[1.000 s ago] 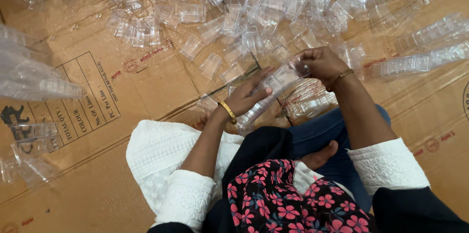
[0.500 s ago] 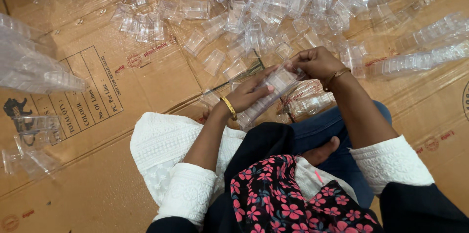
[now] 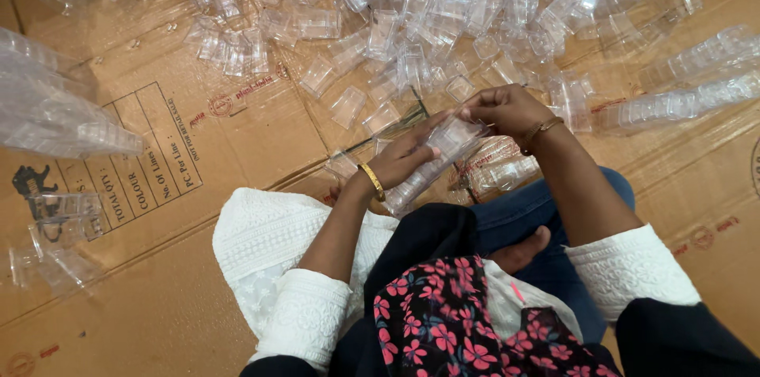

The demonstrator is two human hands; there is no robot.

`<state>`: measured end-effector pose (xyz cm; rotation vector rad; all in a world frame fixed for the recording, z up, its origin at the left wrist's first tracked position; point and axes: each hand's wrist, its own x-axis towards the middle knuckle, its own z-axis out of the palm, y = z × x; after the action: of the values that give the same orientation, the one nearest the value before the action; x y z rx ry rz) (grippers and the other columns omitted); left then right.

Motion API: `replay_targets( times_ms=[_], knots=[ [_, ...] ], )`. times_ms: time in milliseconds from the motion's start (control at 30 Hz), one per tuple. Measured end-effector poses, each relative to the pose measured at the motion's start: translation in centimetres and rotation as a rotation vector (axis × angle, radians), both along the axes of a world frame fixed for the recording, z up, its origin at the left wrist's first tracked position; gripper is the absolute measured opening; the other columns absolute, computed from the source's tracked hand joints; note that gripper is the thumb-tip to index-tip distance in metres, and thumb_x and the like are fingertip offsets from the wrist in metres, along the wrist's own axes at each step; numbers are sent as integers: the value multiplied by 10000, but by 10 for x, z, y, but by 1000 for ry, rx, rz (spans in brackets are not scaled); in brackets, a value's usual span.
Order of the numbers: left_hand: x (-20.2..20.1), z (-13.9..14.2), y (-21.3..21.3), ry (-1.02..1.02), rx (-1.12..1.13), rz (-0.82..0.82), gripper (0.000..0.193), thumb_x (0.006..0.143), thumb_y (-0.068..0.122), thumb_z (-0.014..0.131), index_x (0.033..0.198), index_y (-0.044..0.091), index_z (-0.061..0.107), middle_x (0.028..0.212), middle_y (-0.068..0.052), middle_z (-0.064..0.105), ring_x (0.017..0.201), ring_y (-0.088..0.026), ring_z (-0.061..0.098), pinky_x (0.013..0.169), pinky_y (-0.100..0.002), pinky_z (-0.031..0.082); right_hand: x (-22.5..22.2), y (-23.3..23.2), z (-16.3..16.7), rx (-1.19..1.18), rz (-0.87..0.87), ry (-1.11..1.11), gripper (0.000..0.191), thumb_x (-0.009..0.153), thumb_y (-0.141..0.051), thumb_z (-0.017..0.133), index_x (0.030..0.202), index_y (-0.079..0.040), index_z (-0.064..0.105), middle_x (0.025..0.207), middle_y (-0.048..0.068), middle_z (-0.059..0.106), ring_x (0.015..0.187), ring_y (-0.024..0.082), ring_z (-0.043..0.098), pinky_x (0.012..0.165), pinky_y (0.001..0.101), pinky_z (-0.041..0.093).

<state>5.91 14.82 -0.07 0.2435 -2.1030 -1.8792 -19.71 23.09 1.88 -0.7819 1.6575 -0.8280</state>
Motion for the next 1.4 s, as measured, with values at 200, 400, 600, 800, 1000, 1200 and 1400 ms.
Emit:
replay_targets(
  times_ms=[200,400,600,800,1000,1200,1400],
  knots=[
    [7,14,2,-117,-123,108,678,961,235,613,1596,204,376,1577,-155,512,1393,-305,556,1140,-390,428,1,-2,-7,-108,4,-41,155,943,-125,708,1050,-22,752,887,24,742,760,94,662,677,262,548],
    [13,28,4,-247,-280,161,720,911,327,631,1587,276,391,1380,-192,636,1218,-367,639,1045,-430,499,5,3,-12,-114,-1,9,156,963,-118,677,1060,-10,735,873,19,733,747,85,664,691,262,556],
    [17,27,3,-73,-367,170,713,925,325,633,1595,253,401,1403,-211,636,1246,-402,621,1061,-468,486,6,10,-15,-213,19,27,179,987,-139,642,1086,-15,725,889,25,740,760,97,669,710,273,575],
    [21,22,6,-225,-407,162,742,890,381,622,1587,249,403,1298,-213,640,1198,-412,616,1042,-480,481,15,15,0,-109,-40,-184,236,1016,-190,623,1133,-6,714,973,49,733,890,130,692,803,291,571],
    [21,21,5,-265,-456,189,742,888,420,662,1552,207,409,1306,-242,607,1185,-418,611,1008,-480,490,17,25,30,-111,131,-262,430,881,-111,694,1298,-46,609,1148,31,723,1080,130,679,981,311,535],
    [23,29,-1,-256,-420,105,790,851,395,635,1584,218,401,1261,-218,647,1133,-401,644,988,-471,512,10,17,29,-99,238,-292,507,826,-30,771,1305,9,610,1100,86,719,1039,168,688,961,340,559],
    [39,38,-15,-226,-375,57,757,868,404,632,1571,218,423,1268,-220,672,1078,-395,672,955,-469,527,24,8,23,-147,262,-437,472,852,-26,755,1299,13,607,1142,64,703,1065,139,668,937,310,541]
  ],
)
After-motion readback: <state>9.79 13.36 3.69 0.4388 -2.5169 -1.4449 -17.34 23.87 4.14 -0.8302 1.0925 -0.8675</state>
